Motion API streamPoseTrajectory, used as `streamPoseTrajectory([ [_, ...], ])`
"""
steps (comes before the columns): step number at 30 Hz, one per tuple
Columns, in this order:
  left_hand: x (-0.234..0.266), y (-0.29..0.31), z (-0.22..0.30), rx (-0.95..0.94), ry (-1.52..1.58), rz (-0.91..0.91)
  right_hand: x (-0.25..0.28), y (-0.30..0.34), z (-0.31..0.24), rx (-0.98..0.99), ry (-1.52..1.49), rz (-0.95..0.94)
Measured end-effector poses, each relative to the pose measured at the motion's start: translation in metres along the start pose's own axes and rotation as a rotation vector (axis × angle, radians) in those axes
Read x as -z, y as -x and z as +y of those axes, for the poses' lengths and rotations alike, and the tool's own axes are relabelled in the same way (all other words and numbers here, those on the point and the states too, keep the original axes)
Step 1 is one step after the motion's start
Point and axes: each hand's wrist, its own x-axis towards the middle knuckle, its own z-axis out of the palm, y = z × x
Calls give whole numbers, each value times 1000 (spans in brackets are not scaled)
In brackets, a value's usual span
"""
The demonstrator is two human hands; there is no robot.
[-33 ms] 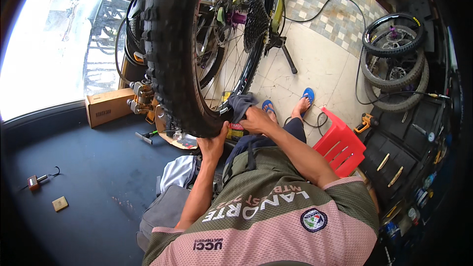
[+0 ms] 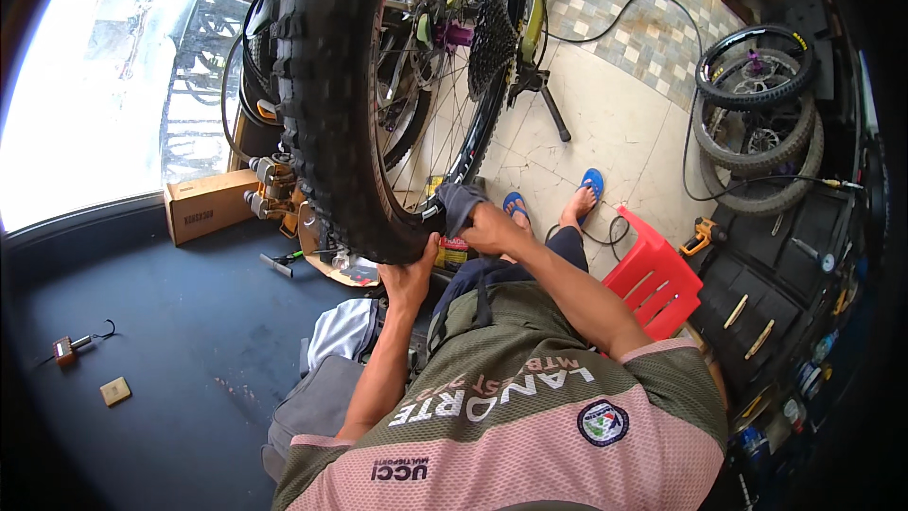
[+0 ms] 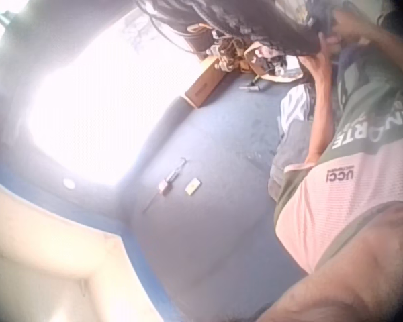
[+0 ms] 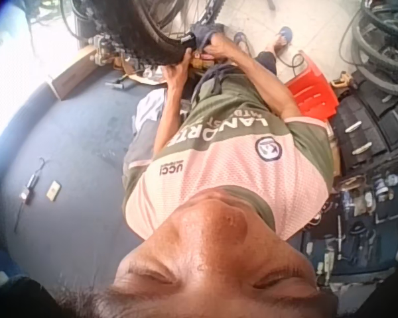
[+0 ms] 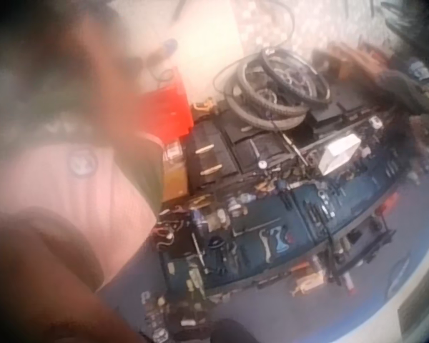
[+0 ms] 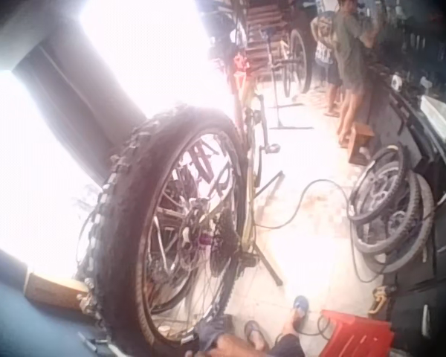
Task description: The person uses a yellow tool to adjust the bicycle tire and then wipes the tire with a cloth. The person rotates the tire to clean different sections while the bicycle is mounted on a stand.
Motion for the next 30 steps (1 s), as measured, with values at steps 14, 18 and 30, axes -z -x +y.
streamPoseTrajectory([
  [14,-10,-7,-7,-56,18,-61,19,-21,3,-149,79,-113],
  [18,-13,-5,-13,-41,84,-10,-2,3,-1,2,-25,83],
  [30,-20,-4,-27,-9,53,-67,14,-1,-17,-16,-252,-41],
])
